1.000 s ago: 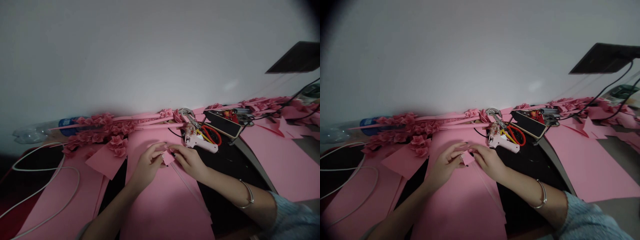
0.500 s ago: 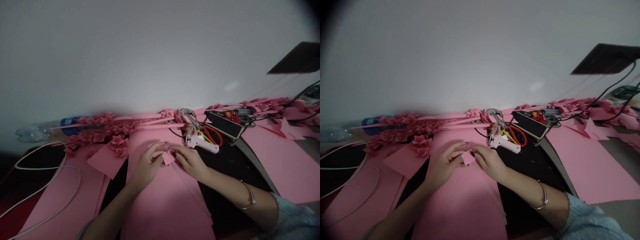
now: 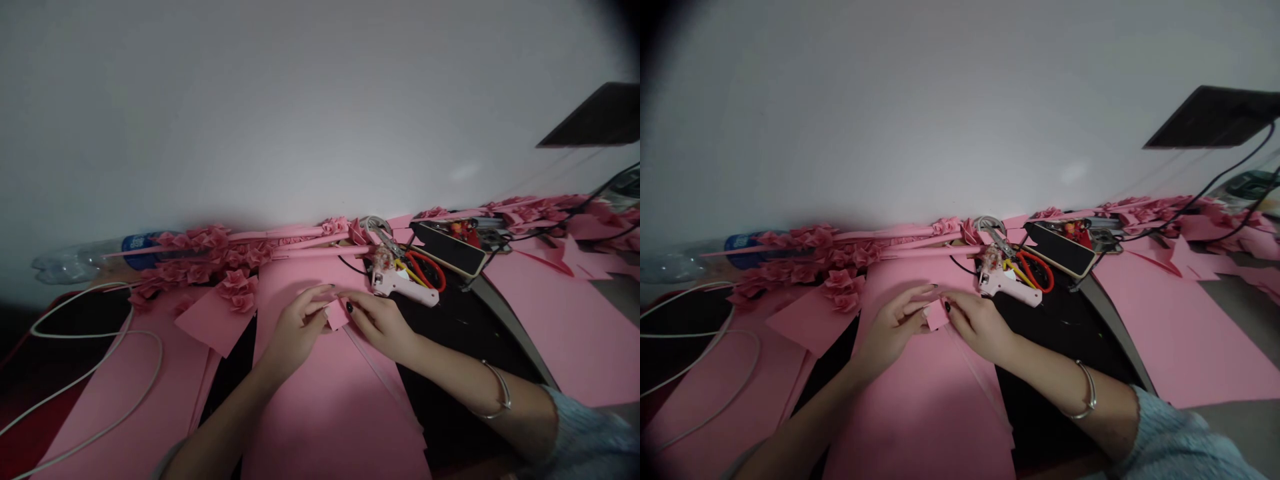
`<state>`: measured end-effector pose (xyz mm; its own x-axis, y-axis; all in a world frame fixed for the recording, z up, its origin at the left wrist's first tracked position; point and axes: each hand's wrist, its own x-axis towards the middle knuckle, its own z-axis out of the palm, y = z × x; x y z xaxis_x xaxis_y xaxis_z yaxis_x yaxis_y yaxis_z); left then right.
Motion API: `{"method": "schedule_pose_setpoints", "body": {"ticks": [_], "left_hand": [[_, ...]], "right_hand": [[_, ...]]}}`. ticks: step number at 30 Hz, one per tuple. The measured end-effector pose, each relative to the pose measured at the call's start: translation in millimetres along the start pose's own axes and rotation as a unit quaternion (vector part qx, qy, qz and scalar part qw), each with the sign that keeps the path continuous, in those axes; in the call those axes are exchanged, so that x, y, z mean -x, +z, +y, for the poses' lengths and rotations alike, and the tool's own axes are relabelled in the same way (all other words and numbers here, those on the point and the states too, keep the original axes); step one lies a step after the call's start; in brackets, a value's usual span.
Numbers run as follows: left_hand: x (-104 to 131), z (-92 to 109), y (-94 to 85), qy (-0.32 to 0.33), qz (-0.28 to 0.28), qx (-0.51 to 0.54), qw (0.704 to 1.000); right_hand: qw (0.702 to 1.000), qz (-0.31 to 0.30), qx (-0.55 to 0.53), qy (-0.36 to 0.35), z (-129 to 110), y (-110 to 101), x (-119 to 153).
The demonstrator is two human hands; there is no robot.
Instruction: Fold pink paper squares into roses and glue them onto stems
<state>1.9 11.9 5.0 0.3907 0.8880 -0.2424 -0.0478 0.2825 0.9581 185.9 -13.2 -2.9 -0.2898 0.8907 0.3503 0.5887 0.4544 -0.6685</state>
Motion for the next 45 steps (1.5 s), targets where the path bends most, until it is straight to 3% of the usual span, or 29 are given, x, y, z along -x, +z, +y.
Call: {"method": "schedule_pose_setpoints", "body": {"ticks": [8, 15, 27, 36, 41, 45], "left_hand": [[1.2, -0.9, -0.2, 0.012, -0.004, 0.003, 1.0], [3.5, 0.5, 1.8, -0.039, -0.022, 0.053, 0.998], [2.6, 1.6, -1.5, -0.084, -0.098, 0.087, 0.988], [3.5, 3.0, -2.3, -0.08, -0.112, 0.087, 0.987], [4.7, 2.7, -2.2, -0.063, -0.137, 0.071, 0.986], [5.9, 7.7, -0.3, -0.076, -0.125, 0.056, 0.988]], "right_hand": [[0.999, 0.016, -0.018, 0.044, -6.4, -2.0, -2.9], [0.998, 0.042, -0.025, 0.05, -2.0, -2.0, 0.3], [0.997, 0.049, -0.045, 0.031, -6.7, -4.0, 0.3], [0.998, 0.041, -0.052, 0.021, -4.1, -2.2, -0.8], [0.994, 0.031, -0.101, 0.008, -4.5, -3.7, -3.2], [0.988, 0.034, -0.147, 0.0, -5.0, -4.1, -4.7]]}}
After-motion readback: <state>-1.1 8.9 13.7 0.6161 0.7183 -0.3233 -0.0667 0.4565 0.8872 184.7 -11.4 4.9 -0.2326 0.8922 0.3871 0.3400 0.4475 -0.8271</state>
